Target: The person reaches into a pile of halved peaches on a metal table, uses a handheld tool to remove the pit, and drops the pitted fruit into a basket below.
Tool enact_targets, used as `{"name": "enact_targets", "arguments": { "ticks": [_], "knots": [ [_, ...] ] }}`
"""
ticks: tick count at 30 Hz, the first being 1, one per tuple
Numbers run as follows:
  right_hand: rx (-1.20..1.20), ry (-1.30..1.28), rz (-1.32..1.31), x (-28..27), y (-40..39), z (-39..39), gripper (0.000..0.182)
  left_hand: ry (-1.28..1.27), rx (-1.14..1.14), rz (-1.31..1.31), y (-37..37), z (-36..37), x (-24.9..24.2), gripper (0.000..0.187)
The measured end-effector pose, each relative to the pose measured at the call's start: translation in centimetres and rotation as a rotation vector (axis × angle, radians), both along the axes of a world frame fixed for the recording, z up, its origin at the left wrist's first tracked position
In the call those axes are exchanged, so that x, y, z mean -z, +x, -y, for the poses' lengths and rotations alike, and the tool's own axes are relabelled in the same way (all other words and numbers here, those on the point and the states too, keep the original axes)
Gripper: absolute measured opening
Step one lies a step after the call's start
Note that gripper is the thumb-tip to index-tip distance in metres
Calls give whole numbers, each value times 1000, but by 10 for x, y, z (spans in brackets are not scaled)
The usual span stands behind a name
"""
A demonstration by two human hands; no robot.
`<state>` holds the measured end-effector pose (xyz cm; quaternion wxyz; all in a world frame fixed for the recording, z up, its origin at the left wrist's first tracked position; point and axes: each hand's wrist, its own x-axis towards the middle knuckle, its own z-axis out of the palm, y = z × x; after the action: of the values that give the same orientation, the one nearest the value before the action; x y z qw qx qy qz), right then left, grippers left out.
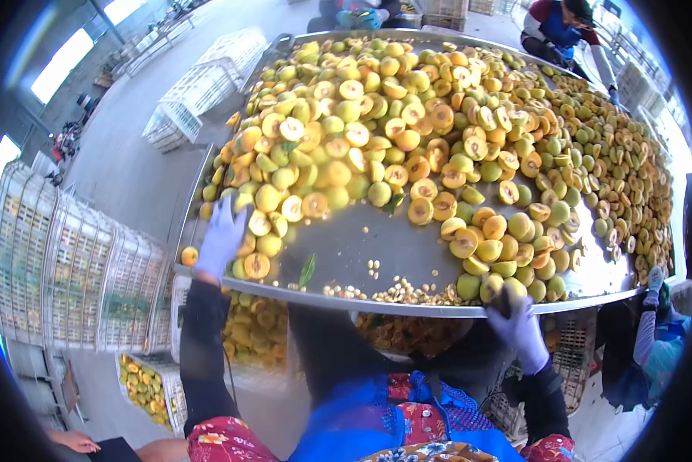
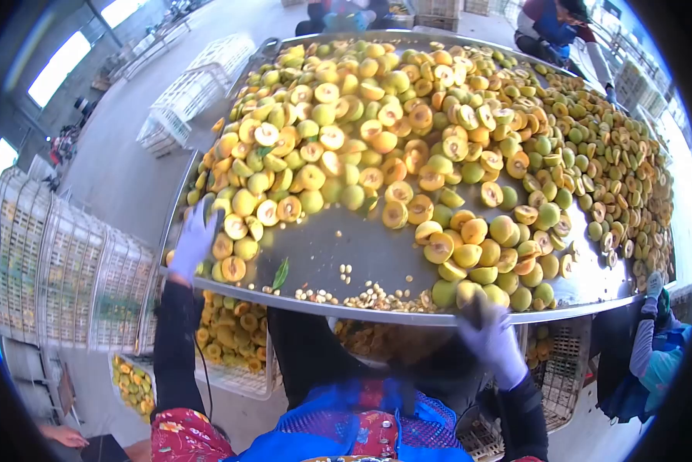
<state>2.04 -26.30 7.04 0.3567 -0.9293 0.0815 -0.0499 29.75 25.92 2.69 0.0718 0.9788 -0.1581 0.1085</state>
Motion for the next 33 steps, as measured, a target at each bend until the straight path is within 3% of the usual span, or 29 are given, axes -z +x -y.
{"name": "enact_targets", "arguments": {
  "ticks": [2, 5, 6, 7, 8, 9, 10, 11, 12, 13, 14, 15, 18, 19, 20, 21, 22, 25, 28, 29, 32, 33],
  "knots": [
    [199, 39, 96, 24, 21, 47, 24, -291, -178, -81, 67, 49, -44, 67],
    [464, 283, 52, 69, 51, 138, 38, -301, -102, 38, 169, 72, -37, 67],
    [508, 262, 102, 77, 63, 156, 44, -152, -40, 23, 226, 50, 10, 70],
    [558, 236, 161, 90, 73, 175, 50, -90, -127, 33, 238, 70, 13, 78],
    [595, -23, 211, 128, 84, 204, 56, -26, -213, 36, 250, 91, 15, 85],
    [520, 137, 188, 102, 101, 183, 59, -114, -230, -77, 234, 111, -12, 89],
    [540, 370, 88, 100, 112, 175, 58, -146, -141, -64, 245, 106, -1, 78],
    [431, 392, 169, 103, 130, 160, 53, -183, -104, -132, 234, 112, -10, 68],
    [423, 684, 5, 111, 151, 168, 49, -47, 13, -73, 251, 98, 10, 62],
    [396, 805, 72, 95, 169, 142, 45, -146, 64, -76, 251, 100, 16, 60],
    [312, 613, 63, 99, 189, 133, 43, -222, 7, -96, 242, 108, 17, 58],
    [313, 533, -96, 68, 200, 106, 43, -295, -48, -111, 229, 124, 8, 57],
    [-31, 121, 28, 96, 226, 51, 53, -76, 93, -233, 197, 168, 5, 54],
    [-167, 105, 51, 103, 230, 36, 55, -121, 172, -308, 191, 177, 23, 55],
    [-251, 162, 30, 108, 229, 21, 57, 16, 222, -211, 193, 175, 69, 59],
    [-255, 172, -11, 92, 220, 4, 56, -243, 303, -350, 156, 195, 56, 62],
    [-280, 168, -40, 94, 220, -2, 55, -296, 274, -270, 134, 202, 71, 57],
    [-379, 72, -97, 92, 219, -10, 54, -199, 278, -458, 79, 229, 41, 51],
    [-369, -153, -3, 62, 200, -14, 54, -32, 349, -334, 51, 238, 20, 41],
    [-351, -267, 72, 54, 190, -11, 54, -166, 349, -298, 42, 241, 11, 39],
    [-302, -192, 251, 6, 135, -7, 49, -646, 372, -245, 7, 246, -21, 33],
    [-278, -78, 265, -16, 110, -11, 48, -794, 325, -349, -10, 246, -32, 33]
  ]
}}
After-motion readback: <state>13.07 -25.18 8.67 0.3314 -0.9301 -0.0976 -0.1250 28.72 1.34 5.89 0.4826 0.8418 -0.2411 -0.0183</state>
